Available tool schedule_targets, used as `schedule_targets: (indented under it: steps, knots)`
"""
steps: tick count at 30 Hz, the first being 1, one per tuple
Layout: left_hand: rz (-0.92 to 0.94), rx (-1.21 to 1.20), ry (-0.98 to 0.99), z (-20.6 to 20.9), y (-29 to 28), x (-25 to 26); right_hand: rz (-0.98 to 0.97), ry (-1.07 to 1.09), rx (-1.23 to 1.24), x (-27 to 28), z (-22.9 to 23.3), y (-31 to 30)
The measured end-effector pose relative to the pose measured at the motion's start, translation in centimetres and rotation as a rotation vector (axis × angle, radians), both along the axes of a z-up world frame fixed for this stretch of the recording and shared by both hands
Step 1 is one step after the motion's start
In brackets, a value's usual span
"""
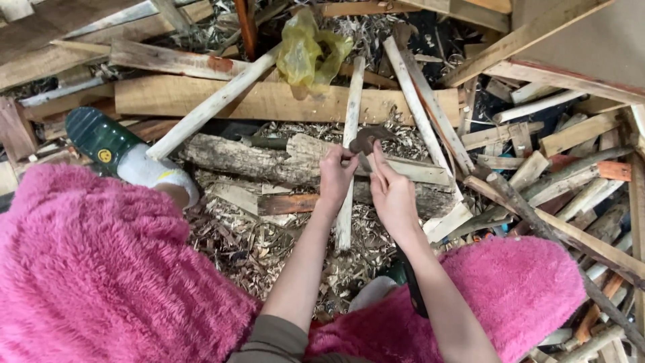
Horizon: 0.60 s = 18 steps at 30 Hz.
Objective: Splitting and shaping small wooden slats using a hammer against a log in a cluttered workshop
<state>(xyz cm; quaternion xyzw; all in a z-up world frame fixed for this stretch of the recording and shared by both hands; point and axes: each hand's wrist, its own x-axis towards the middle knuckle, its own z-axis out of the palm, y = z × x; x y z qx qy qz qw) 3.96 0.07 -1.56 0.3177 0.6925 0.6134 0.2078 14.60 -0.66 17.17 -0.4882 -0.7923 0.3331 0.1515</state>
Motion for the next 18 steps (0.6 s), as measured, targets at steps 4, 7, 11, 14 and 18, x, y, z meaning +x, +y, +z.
schedule_targets:
  steps: [4, 7, 11, 14, 18]
  knots:
    - [-0.005, 0.027, 0.012, -2.2, 0.5, 0.2, -0.021, 0.027, 0.016, 0.5, -1.8, -0.1]
    - [-0.005, 0.037, 0.011, -3.2, 0.8, 0.5, -0.002, 0.079, 0.032, 0.8, -1.5, 0.0]
    - [-0.027, 0.019, -0.027, 2.4, -1.1, -0.1, 0.037, 0.139, 0.108, 0.5, 2.3, -0.8]
    - [-0.011, 0.039, -0.008, -3.2, 0.9, 0.4, 0.020, 0.061, 0.161, 1.8, -3.3, 0.9]
    - [0.006, 0.027, 0.042, 0.4, 0.1, -0.3, -0.015, 0.046, 0.057, 0.6, -0.4, 0.3]
